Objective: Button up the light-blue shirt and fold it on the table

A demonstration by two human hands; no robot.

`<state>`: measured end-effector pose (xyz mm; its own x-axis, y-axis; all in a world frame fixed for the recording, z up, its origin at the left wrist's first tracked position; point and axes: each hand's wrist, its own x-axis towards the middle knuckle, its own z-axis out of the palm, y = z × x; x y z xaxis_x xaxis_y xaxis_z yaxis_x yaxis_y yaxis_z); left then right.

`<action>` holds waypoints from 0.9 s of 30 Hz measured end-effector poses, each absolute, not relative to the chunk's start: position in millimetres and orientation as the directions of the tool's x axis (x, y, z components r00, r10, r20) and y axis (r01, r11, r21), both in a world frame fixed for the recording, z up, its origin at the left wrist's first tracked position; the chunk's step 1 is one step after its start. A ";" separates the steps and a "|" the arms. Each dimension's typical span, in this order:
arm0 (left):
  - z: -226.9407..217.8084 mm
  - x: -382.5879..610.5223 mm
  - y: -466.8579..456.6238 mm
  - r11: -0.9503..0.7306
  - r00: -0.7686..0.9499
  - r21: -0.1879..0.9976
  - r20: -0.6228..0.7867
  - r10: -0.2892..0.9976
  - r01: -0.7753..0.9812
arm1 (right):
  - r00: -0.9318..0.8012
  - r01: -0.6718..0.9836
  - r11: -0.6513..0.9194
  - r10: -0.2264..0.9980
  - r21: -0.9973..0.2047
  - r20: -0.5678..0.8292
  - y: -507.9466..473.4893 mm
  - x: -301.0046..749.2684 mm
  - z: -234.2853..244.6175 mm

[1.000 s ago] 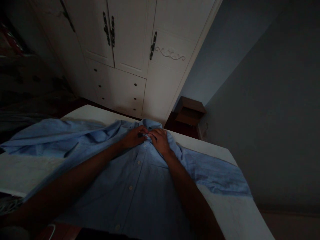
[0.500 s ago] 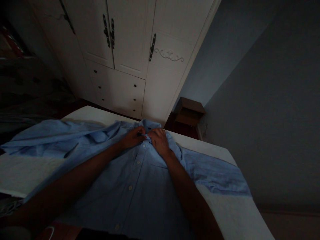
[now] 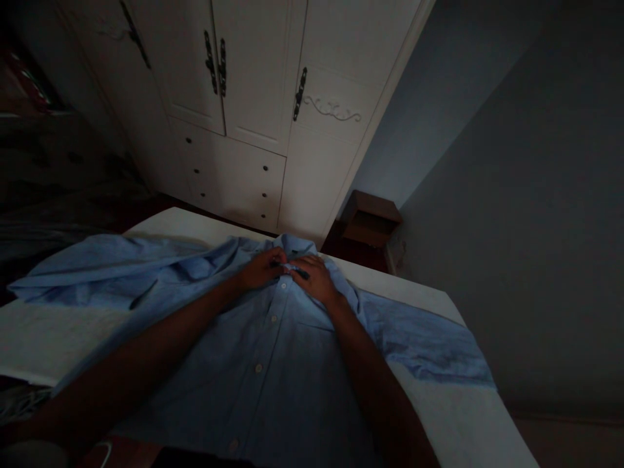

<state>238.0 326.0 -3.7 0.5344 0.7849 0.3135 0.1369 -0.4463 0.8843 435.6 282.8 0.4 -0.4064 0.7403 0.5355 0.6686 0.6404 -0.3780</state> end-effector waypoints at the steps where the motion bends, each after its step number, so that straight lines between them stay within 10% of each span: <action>1: -3.6 238.3 325.5 -0.459 0.539 0.875 0.313 0.782 0.157 | -0.421 0.676 0.640 0.743 -0.365 0.521 283.2 435.7 0.9; 9: -0.5 241.1 321.2 -0.478 0.537 0.846 0.297 0.789 0.235 | -0.426 0.787 0.583 0.751 -0.204 0.504 281.1 431.2 0.5; 27: 1.5 240.2 323.0 -0.514 0.580 0.822 0.300 0.758 0.246 | -0.452 0.578 0.496 0.856 -0.648 0.252 291.4 451.3 10.5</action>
<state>240.2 323.0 1.5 0.5797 0.7576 0.2999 0.2459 -0.5136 0.8221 451.3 291.4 10.5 -0.4521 0.8557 0.2515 0.5783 0.4960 -0.6477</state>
